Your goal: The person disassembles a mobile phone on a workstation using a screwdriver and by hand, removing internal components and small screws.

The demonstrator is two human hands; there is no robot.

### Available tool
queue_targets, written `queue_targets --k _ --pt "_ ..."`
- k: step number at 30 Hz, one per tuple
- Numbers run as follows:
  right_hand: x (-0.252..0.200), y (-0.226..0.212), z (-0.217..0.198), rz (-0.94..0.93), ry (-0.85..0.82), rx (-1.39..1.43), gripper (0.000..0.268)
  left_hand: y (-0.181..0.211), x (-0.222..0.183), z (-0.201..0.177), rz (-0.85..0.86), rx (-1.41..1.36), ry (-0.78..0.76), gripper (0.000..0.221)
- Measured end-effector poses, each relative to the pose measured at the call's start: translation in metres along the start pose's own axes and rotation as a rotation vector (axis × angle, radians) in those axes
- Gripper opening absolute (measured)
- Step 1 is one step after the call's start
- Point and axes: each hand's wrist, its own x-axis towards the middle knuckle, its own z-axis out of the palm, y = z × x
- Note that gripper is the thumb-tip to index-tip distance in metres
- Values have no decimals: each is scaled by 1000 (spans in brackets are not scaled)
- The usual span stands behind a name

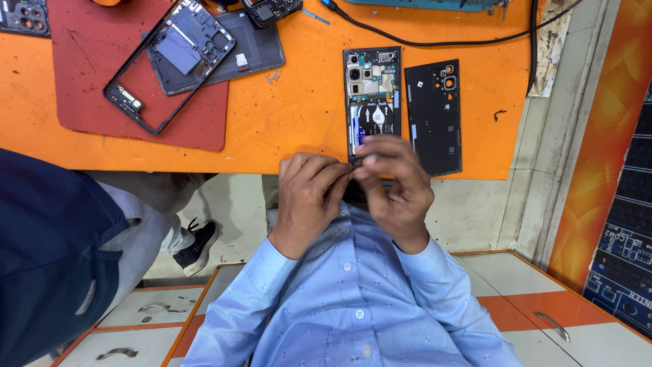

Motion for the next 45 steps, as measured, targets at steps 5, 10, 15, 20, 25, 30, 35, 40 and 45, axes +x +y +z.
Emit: queue_targets --k 5,10,15,20,25,30,35,40,45 --pt "-4 2 -1 100 17 150 15 1 0 0 -16 -12 9 13" --pt "-4 -1 -3 -11 -13 30 20 1 1 0 -14 -12 16 14" --pt "-3 -3 -2 -31 1 -33 21 2 0 2 -22 -12 34 13" --pt "-8 2 -4 88 40 90 15 2 0 2 -31 -15 28 13" --pt "-15 6 -6 119 70 114 18 2 0 0 -30 -16 14 14" --pt "-16 5 -4 17 85 19 29 3 0 -1 -39 -20 3 14" --pt "-13 3 -3 35 73 103 22 4 1 -2 -43 -16 -3 15" --pt "-20 7 -3 91 128 209 23 7 2 -4 -70 -10 -33 15" --pt "-24 11 -10 84 236 215 32 14 5 -3 -92 17 -21 14"
